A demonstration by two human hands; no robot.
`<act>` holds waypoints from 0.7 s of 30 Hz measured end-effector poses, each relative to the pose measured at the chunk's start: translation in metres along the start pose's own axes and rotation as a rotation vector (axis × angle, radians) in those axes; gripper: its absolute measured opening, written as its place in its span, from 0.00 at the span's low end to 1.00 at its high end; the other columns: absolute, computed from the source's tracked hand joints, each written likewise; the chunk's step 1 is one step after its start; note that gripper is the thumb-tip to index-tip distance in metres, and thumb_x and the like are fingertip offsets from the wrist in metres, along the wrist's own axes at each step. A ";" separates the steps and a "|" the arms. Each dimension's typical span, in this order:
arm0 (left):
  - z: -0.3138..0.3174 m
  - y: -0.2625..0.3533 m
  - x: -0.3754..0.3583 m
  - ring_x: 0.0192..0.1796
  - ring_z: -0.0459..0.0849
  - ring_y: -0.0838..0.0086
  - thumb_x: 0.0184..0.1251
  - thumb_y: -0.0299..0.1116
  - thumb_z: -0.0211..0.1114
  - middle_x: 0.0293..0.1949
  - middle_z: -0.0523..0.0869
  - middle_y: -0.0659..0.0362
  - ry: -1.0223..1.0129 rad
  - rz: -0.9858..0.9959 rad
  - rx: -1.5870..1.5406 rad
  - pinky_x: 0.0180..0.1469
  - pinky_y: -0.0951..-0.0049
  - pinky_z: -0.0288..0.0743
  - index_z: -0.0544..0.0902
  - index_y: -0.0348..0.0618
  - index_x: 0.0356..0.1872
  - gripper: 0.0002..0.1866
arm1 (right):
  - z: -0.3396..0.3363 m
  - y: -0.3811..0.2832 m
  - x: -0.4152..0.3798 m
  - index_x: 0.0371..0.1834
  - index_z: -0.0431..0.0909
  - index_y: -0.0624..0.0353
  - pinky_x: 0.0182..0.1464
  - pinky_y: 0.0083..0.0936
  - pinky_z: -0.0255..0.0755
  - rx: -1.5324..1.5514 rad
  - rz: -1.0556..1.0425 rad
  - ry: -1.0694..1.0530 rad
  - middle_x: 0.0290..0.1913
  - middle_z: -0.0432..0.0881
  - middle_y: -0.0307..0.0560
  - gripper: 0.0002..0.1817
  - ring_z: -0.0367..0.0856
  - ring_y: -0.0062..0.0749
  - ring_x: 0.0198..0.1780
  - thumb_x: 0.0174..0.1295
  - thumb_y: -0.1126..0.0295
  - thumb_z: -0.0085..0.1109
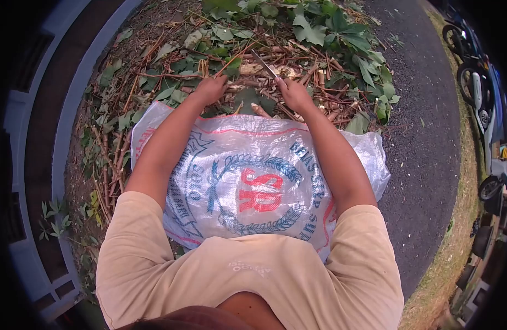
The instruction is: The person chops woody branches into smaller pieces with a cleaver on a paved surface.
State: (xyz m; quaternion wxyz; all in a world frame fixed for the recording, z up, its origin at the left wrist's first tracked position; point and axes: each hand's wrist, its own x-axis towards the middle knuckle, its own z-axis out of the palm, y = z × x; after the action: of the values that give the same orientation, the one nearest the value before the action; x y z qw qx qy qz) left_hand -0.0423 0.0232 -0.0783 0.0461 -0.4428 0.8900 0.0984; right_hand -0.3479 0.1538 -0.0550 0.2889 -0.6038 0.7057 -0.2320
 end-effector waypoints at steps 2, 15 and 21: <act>0.008 -0.003 -0.002 0.53 0.88 0.45 0.77 0.41 0.60 0.53 0.88 0.45 0.035 0.038 0.045 0.57 0.48 0.80 0.75 0.48 0.64 0.19 | 0.001 0.001 0.005 0.48 0.84 0.66 0.52 0.44 0.75 -0.024 0.003 0.047 0.41 0.88 0.61 0.35 0.86 0.55 0.46 0.81 0.39 0.43; 0.021 -0.016 0.013 0.58 0.87 0.58 0.81 0.37 0.50 0.52 0.87 0.55 0.115 0.151 0.313 0.66 0.46 0.73 0.78 0.51 0.58 0.13 | -0.022 -0.009 -0.007 0.47 0.83 0.68 0.55 0.50 0.74 -0.040 0.022 0.039 0.43 0.86 0.72 0.36 0.83 0.69 0.51 0.80 0.39 0.45; 0.028 -0.022 0.015 0.61 0.83 0.59 0.78 0.37 0.53 0.51 0.88 0.57 0.136 0.151 0.205 0.64 0.54 0.76 0.82 0.49 0.50 0.11 | -0.056 -0.068 -0.045 0.39 0.74 0.60 0.25 0.20 0.59 0.545 -0.293 0.203 0.23 0.68 0.32 0.28 0.64 0.15 0.24 0.83 0.44 0.45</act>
State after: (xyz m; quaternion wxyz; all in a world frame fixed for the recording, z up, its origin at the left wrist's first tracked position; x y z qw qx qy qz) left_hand -0.0335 0.0045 -0.1112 0.0233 -0.3731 0.9273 -0.0199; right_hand -0.3330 0.1863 0.0374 0.3317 -0.5729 0.5485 -0.5108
